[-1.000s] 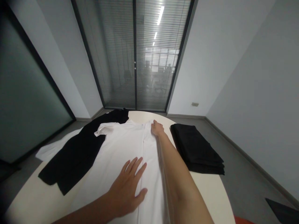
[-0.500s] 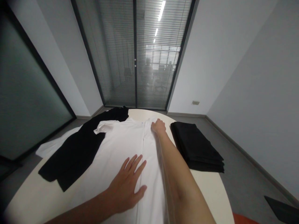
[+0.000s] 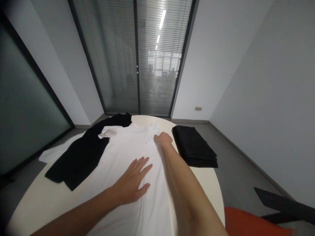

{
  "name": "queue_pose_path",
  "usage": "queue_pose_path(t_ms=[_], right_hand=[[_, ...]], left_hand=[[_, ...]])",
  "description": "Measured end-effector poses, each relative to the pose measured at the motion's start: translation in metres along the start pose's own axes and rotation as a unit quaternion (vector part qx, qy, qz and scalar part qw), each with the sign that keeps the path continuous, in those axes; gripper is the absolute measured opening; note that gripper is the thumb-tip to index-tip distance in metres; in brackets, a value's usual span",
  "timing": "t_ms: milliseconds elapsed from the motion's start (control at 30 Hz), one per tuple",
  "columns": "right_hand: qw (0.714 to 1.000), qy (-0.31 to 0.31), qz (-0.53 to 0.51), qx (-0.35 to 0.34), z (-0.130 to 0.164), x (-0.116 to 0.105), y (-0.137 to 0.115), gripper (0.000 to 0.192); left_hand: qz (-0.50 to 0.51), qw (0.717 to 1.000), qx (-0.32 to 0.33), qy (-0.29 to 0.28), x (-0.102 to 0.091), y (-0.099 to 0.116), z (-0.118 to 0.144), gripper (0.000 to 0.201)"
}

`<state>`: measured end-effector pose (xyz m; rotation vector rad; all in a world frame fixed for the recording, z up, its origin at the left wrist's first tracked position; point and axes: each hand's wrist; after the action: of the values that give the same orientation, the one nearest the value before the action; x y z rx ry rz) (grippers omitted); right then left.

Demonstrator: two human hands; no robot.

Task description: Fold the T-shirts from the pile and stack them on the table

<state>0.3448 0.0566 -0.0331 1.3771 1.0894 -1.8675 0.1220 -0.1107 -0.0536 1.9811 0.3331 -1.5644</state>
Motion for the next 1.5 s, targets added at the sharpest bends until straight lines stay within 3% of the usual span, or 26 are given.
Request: queue_pose_path(t_ms=[100, 200, 500, 567, 733, 1000, 1300, 1500], right_hand=[[1.0, -0.002, 0.004, -0.025, 0.005, 0.001, 0.005, 0.057], [0.999, -0.006, 0.006, -0.05, 0.006, 0.001, 0.011, 0.05], [0.994, -0.004, 0.001, -0.109, 0.001, 0.0, 0.023, 0.031], [0.993, -0.002, -0.002, -0.118, 0.0, 0.0, 0.026, 0.029], [0.991, 0.004, -0.011, -0.132, -0.003, 0.001, 0.032, 0.026], [0.995, 0.008, -0.002, -0.101, -0.009, 0.003, 0.036, 0.026], [0.998, -0.003, 0.015, -0.06, -0.016, -0.009, 0.051, 0.026], [0.998, 0.037, 0.01, -0.058, -0.003, -0.01, 0.05, 0.032]], left_hand=[[0.026, 0.987, 0.156, -0.029, -0.005, 0.009, 0.007, 0.061], [0.029, 0.965, 0.26, -0.035, -0.006, 0.022, 0.009, 0.056], [-0.128, 0.904, 0.404, 0.053, 0.006, 0.046, -0.032, 0.016], [-0.149, 0.89, 0.425, 0.067, 0.01, 0.049, -0.035, 0.018], [-0.15, 0.885, 0.428, 0.107, 0.02, 0.05, -0.034, 0.019], [-0.143, 0.89, 0.42, 0.102, 0.022, 0.061, -0.044, 0.017], [-0.138, 0.892, 0.418, 0.103, 0.027, 0.079, -0.059, 0.021], [-0.115, 0.915, 0.377, 0.085, 0.021, 0.065, -0.052, 0.014]])
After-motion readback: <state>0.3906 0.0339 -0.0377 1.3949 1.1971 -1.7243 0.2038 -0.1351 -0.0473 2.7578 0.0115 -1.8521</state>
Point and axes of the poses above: each hand's wrist, its own z-axis away from the middle knuckle, its own x-axis out of the palm, y = z × x, and after that the axes turned 5 degrees about x, right-handed
